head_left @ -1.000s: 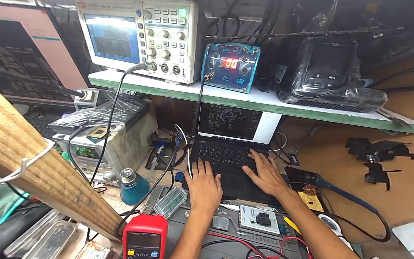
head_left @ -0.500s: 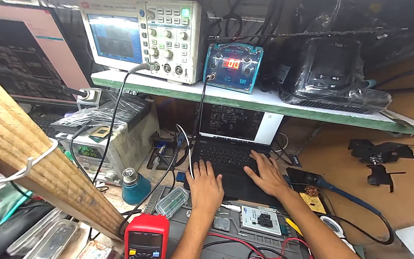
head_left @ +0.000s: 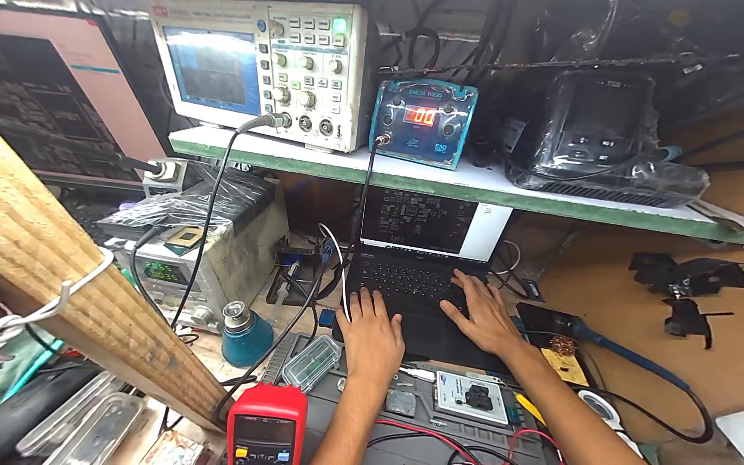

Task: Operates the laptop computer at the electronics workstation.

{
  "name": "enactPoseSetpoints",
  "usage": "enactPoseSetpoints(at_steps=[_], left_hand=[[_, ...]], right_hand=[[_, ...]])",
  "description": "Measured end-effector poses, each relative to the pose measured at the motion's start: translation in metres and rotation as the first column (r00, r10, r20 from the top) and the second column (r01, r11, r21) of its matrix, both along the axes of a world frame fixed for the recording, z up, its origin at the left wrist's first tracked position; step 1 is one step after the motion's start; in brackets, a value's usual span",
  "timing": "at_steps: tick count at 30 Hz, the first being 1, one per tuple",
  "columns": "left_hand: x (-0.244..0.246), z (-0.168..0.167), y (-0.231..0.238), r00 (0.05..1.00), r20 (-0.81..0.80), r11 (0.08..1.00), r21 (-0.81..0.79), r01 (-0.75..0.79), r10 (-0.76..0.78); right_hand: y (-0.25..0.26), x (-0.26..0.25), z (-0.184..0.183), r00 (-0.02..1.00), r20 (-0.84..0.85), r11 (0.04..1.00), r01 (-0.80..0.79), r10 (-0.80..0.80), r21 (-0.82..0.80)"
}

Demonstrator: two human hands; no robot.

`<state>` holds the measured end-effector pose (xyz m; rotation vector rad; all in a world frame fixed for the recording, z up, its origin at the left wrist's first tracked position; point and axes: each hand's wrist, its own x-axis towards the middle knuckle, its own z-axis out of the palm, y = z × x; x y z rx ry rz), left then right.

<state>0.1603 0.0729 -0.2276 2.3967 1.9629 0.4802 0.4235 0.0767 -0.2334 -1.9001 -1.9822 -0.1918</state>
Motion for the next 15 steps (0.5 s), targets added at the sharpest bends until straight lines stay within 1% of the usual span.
enactPoseSetpoints(at_steps=[8, 15], left_hand=[[0.0000, 0.0001, -0.0002, 1.000, -0.002, 1.000, -0.004, 0.003, -0.003], [0.0003, 0.0001, 0.0007, 1.000, -0.004, 1.000, -0.005, 0.001, -0.001]], right_hand=[[-0.0005, 0.0002, 0.0003, 1.000, -0.010, 1.000, 0.008, -0.008, -0.014], [-0.0003, 0.0006, -0.0002, 1.000, -0.007, 1.000, 0.007, -0.007, 0.007]])
